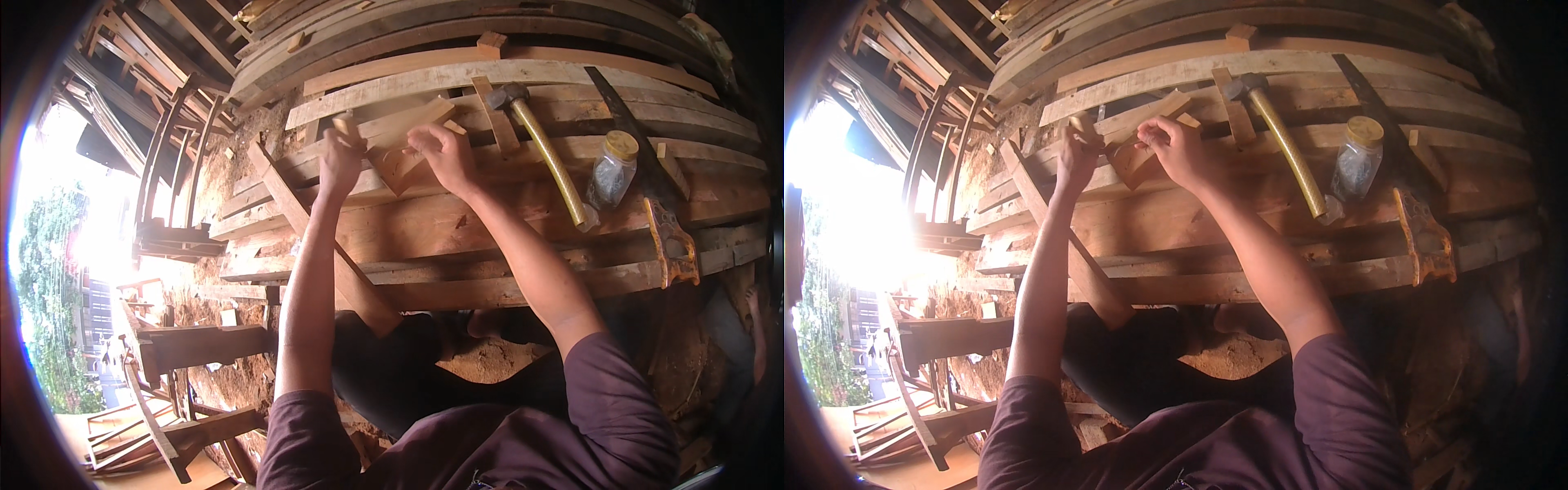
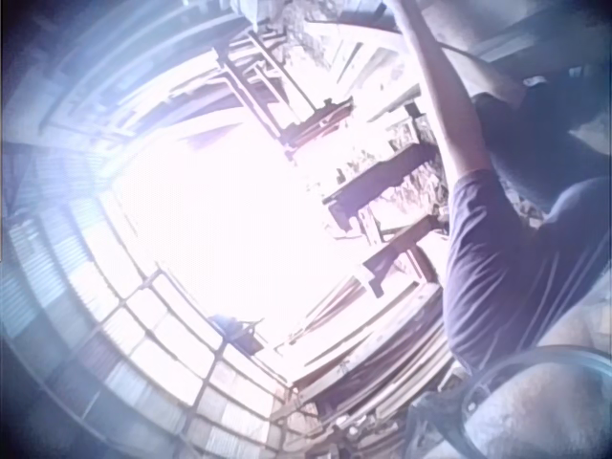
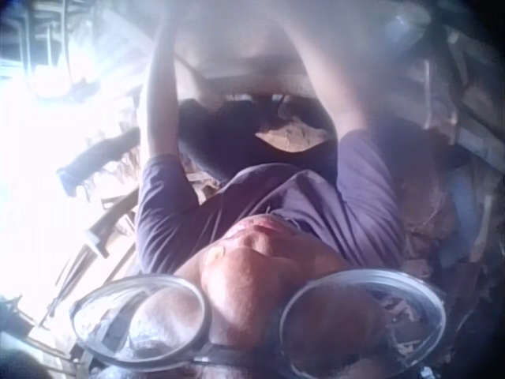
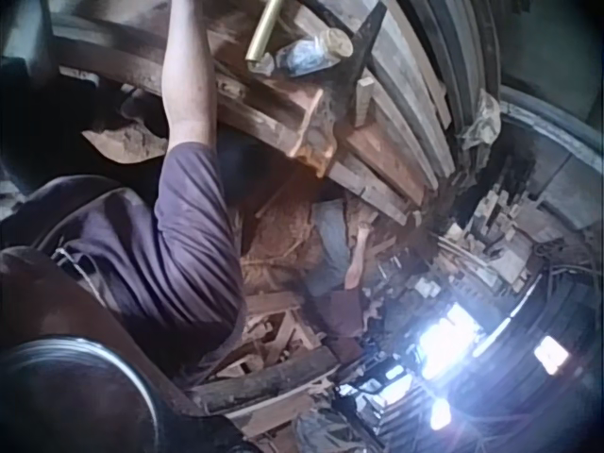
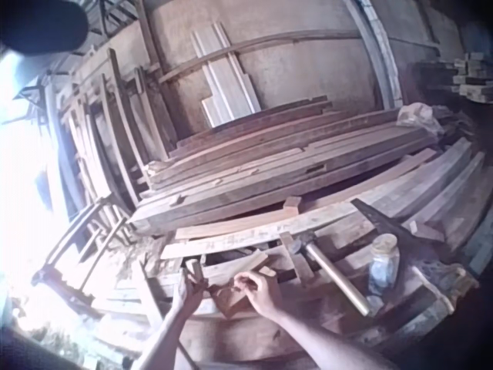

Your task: The person assembles small wooden pieces on a workbench using a hammer to drive nails. They repeatedly position the pieces, hammer nails, and adjust the arrangement of the wood.

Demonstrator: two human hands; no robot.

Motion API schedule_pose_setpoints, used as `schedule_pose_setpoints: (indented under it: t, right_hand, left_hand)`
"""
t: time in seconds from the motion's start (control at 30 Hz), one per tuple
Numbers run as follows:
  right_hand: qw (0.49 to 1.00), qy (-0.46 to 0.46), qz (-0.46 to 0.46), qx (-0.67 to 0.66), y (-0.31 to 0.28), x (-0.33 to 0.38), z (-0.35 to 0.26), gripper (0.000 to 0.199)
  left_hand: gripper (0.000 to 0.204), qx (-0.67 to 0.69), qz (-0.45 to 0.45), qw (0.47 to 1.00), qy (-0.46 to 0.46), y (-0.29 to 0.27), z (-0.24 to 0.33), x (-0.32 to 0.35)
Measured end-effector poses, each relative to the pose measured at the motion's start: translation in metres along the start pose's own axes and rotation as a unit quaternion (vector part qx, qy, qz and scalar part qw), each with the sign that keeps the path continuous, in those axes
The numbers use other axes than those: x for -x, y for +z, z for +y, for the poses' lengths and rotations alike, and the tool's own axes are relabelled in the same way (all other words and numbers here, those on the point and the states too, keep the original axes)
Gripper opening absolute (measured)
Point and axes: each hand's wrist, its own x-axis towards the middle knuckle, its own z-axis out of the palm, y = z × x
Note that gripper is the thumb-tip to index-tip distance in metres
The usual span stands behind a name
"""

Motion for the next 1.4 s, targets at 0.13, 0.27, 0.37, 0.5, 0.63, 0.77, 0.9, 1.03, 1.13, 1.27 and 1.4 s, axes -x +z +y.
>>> schedule_pose_setpoints:
  t: [0.13,0.27,0.37,0.5,0.63,0.77,0.9,1.03,1.13,1.27,1.4]
  right_hand:
    - [1.000,-0.002,-0.001,0.015,-0.001,0.001,-0.001,0.022]
    - [0.998,-0.023,0.017,0.050,0.000,0.000,-0.001,0.024]
    - [1.000,-0.017,0.018,0.014,0.002,0.000,0.000,0.024]
    - [0.998,-0.017,0.036,0.042,0.002,-0.001,0.003,0.025]
    - [0.999,-0.009,-0.004,-0.038,0.001,-0.002,0.005,0.023]
    - [0.999,-0.012,-0.002,-0.033,0.001,-0.002,0.006,0.023]
    - [1.000,-0.002,0.006,-0.016,0.001,-0.002,0.005,0.024]
    - [1.000,-0.017,0.000,-0.024,0.000,-0.001,0.003,0.026]
    - [1.000,-0.019,0.009,0.011,0.000,-0.001,0.001,0.027]
    - [0.999,-0.025,0.019,0.016,0.001,-0.001,0.004,0.028]
    - [1.000,-0.016,0.020,-0.016,0.002,-0.004,0.013,0.028]
  left_hand:
    - [0.038,-0.059,0.013,0.997,-0.037,-0.008,-0.011,-0.001]
    - [0.024,-0.196,0.208,0.950,0.124,-0.039,-0.015,-0.008]
    - [0.022,-0.163,0.260,0.947,0.092,-0.056,-0.018,-0.010]
    - [0.025,-0.090,0.220,0.971,0.020,-0.053,-0.023,-0.001]
    - [0.037,-0.121,0.009,0.990,-0.075,-0.031,-0.025,0.010]
    - [0.047,-0.138,-0.046,0.988,-0.052,-0.013,-0.024,0.012]
    - [0.046,-0.128,-0.038,0.991,-0.029,-0.012,-0.023,0.009]
    - [0.041,-0.168,-0.012,0.980,-0.107,-0.024,-0.017,0.006]
    - [0.045,0.188,0.006,0.975,-0.117,-0.043,-0.006,0.013]
    - [0.046,0.531,-0.016,0.834,-0.147,-0.068,0.015,0.019]
    - [0.032,0.653,-0.056,0.750,-0.090,-0.090,0.035,0.021]
